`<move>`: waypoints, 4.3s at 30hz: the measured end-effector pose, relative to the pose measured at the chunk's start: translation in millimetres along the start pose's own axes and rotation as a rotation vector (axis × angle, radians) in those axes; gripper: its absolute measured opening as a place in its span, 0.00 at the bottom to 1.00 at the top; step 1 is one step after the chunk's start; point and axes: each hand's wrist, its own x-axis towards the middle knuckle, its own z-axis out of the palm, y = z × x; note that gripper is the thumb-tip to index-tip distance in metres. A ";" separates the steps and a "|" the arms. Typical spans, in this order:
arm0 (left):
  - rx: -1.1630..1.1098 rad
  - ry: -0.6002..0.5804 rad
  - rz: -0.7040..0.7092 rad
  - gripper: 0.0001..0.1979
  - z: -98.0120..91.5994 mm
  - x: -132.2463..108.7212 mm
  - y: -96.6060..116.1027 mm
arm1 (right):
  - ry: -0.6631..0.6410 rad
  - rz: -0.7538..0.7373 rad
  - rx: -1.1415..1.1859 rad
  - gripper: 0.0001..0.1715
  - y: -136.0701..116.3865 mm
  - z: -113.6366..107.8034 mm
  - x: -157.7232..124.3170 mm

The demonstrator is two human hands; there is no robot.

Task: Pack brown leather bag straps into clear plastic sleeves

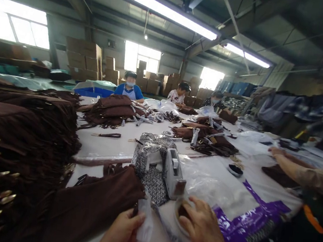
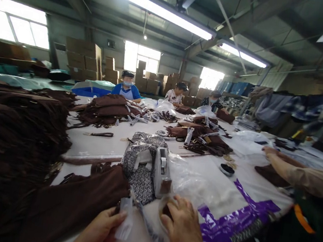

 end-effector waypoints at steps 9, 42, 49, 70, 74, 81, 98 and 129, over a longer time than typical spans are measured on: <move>0.019 0.075 0.023 0.22 8.8 -1.9 -1.6 | 0.067 -0.028 0.221 0.18 -19.4 -4.1 11.7; -0.166 -0.098 -0.099 0.20 4.2 -11.6 0.9 | -0.158 0.295 0.848 0.26 -59.0 38.2 2.1; -0.180 -0.074 -0.145 0.19 1.3 -8.7 3.1 | 0.143 0.330 0.418 0.21 27.2 -28.6 3.3; -0.256 -0.129 -0.212 0.14 -10.8 0.0 -0.2 | -0.126 0.094 0.523 0.27 -35.8 2.0 11.1; -0.301 -0.115 -0.270 0.11 -11.9 0.3 4.0 | 0.021 -0.206 0.224 0.26 -36.6 6.5 13.4; -0.320 -0.166 -0.265 0.09 -8.3 -2.5 9.0 | 0.180 -0.873 -0.022 0.18 -74.1 5.1 19.5; -0.368 -0.184 -0.202 0.09 -7.9 -14.2 28.4 | -0.371 0.280 0.654 0.20 -63.9 36.8 -4.7; 0.008 -0.016 -0.002 0.18 0.8 -8.6 18.6 | -0.475 0.486 0.839 0.29 -77.8 62.6 -3.6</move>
